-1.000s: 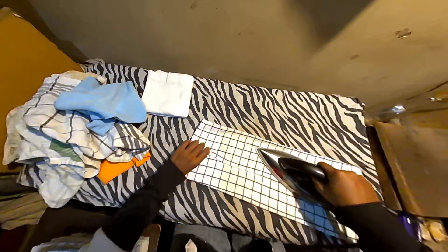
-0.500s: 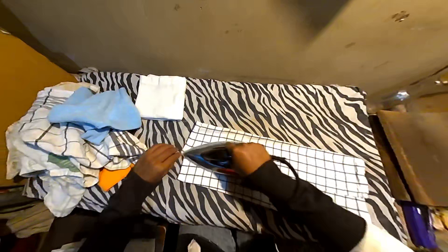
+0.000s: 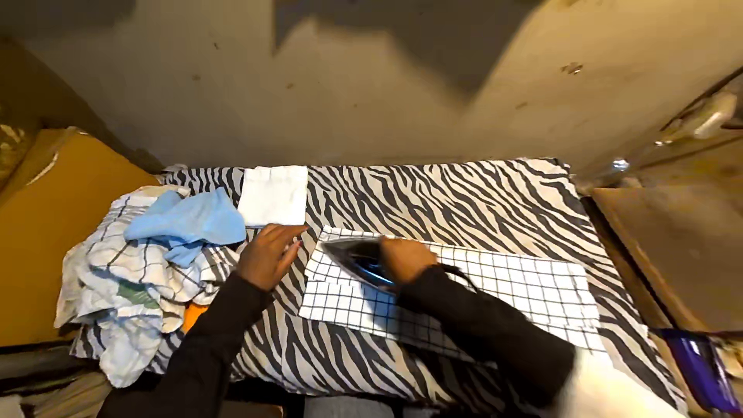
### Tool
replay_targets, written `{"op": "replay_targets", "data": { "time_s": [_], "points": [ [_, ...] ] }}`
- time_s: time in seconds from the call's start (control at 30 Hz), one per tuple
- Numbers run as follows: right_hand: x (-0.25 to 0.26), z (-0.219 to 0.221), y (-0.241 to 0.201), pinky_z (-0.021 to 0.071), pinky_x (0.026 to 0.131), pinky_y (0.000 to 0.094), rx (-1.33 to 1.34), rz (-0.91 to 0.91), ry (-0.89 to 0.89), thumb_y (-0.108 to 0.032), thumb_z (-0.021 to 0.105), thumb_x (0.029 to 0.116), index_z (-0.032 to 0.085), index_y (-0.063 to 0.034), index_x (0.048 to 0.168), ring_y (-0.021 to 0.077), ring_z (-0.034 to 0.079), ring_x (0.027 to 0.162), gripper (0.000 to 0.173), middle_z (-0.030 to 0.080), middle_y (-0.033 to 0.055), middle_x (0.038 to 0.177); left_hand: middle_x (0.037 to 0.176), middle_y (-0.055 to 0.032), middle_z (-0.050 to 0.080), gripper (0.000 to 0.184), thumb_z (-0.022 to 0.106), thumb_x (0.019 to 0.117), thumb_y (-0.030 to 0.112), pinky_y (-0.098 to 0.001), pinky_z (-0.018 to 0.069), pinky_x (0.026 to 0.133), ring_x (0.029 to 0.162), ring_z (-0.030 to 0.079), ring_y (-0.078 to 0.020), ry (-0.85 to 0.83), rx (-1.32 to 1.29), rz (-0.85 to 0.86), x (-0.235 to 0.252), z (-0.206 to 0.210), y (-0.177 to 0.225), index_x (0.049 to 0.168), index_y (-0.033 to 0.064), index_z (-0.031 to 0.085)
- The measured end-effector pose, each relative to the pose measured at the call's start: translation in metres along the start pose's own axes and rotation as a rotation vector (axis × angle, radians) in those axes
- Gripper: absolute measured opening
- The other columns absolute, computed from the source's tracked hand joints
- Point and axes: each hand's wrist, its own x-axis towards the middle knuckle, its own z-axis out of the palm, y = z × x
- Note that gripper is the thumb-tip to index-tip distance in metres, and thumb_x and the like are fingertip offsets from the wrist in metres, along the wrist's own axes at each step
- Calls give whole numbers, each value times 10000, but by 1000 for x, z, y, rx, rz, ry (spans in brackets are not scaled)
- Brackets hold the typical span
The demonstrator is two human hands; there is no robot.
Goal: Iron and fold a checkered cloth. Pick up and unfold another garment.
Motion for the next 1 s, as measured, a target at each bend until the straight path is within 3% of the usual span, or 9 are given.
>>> {"op": "replay_targets", "data": {
  "time_s": [0.1, 0.2, 0.27, 0.37, 0.6, 0.7, 0.77, 0.87, 1.0],
  "points": [
    [-39, 4, 108, 504, 829, 735, -42, 247, 133, -201, 667, 966, 643, 42, 1268, 572, 667, 1023, 388, 692, 353, 1068, 1280, -203, 675, 333, 594, 1029, 203, -617, 454, 1019, 1241, 606, -409, -289, 6, -122, 49, 35, 5, 1304, 31, 669],
    [-85, 8, 201, 495, 781, 759, -82, 435, 280, -179, 697, 950, 676, 33, 1202, 608, 665, 966, 330, 689, 376, 997, 1228, -198, 686, 345, 593, 1037, 304, -621, 424, 1023, 1219, 605, -392, -485, -30, -114, 91, 75, 11, 1191, 21, 716],
    [-106, 13, 242, 497, 703, 754, -150, 406, 365, -144, 726, 909, 696, 40, 1108, 614, 674, 868, 273, 689, 370, 899, 1099, -212, 699, 357, 602, 1034, 310, -604, 444, 1014, 1126, 635, -385, -588, -155, -66, 111, 95, 14, 1080, -22, 728],
    [-111, 19, 259, 492, 580, 704, -247, 234, 443, -102, 779, 819, 709, 24, 953, 571, 681, 720, 197, 676, 313, 747, 886, -229, 696, 311, 639, 1011, 217, -565, 499, 864, 897, 669, -368, -667, -309, 19, 119, 106, 13, 952, -77, 721],
    [-45, -3, 173, 499, 613, 691, -216, 70, 352, -158, 750, 850, 713, 19, 1011, 553, 692, 765, 242, 690, 304, 787, 870, -245, 705, 332, 643, 1016, 283, -651, 512, 812, 887, 693, -444, -582, -80, -175, 93, 85, -14, 967, -37, 715],
    [-9, -19, 110, 509, 735, 693, -173, 66, 172, -202, 677, 941, 696, 5, 1132, 543, 693, 930, 283, 712, 310, 949, 924, -267, 710, 353, 619, 1032, 279, -649, 508, 839, 920, 698, -463, -483, 25, -206, 81, 89, -15, 992, -65, 688],
    [13, -25, 70, 506, 810, 688, -142, 53, 82, -215, 634, 977, 679, -2, 1189, 522, 680, 1030, 304, 708, 304, 1048, 1086, -257, 704, 269, 619, 1027, 191, -644, 495, 898, 1019, 688, -450, -344, 55, -228, 65, 84, -18, 1126, -52, 676],
    [41, -23, 25, 517, 825, 661, -100, -29, 58, -210, 626, 991, 684, -22, 1195, 485, 681, 1056, 283, 712, 270, 1087, 1229, -240, 670, 345, 598, 1004, 142, -649, 497, 928, 1121, 651, -452, -106, 84, -241, 11, 57, -11, 1317, 4, 639],
    [69, -20, -18, 540, 776, 647, -98, -142, 86, -171, 661, 963, 712, -32, 1125, 461, 695, 1008, 220, 721, 241, 1049, 1157, -176, 713, 319, 546, 986, 215, -524, 549, 892, 1057, 678, -371, 127, 80, -268, -61, 21, 30, 1184, 45, 730]
  ]
}}
